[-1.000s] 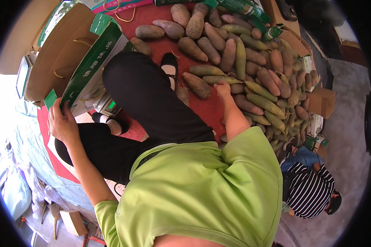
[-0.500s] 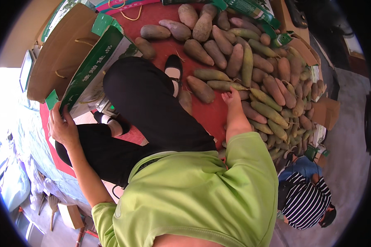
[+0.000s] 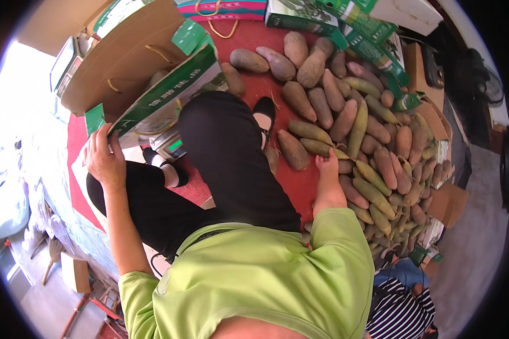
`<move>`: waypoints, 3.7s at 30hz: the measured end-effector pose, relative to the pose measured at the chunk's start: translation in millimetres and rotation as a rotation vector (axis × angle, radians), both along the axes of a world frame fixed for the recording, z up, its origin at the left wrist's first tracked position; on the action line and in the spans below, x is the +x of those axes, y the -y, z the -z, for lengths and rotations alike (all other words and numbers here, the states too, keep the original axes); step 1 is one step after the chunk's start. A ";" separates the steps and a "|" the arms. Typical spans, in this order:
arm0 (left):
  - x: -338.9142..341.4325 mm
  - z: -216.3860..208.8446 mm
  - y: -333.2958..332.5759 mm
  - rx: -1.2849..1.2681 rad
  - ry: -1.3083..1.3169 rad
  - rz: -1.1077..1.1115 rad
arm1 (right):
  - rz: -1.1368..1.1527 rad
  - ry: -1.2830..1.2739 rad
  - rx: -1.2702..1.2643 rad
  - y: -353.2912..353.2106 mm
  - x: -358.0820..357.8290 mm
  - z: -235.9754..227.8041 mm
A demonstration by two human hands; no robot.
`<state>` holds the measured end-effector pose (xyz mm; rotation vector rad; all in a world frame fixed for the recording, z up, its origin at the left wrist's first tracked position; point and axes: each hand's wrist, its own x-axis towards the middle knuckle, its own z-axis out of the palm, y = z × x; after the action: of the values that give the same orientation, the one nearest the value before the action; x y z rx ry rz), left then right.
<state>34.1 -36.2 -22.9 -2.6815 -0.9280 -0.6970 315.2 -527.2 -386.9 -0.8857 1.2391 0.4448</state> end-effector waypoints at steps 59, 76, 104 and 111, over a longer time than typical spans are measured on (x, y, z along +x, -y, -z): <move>-7.9 -4.3 -1.6 -0.025 -0.040 0.035 | -1.197 1.102 -0.711 -130.3 -13.8 -124.6; -5.3 3.9 -3.3 0.011 0.001 0.013 | -0.428 0.099 -0.302 -13.5 -22.2 -57.7; 5.3 -6.2 4.3 -0.067 -0.006 -0.038 | -0.037 0.145 -0.203 -24.0 35.5 -10.3; -2.3 -11.1 1.9 -0.056 0.003 0.024 | -0.073 0.279 -0.281 -49.4 16.4 -47.8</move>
<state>31.9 -38.1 -11.8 -2.7456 -0.9314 -0.6900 331.6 -477.8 -339.1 -1.1919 1.0275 0.1971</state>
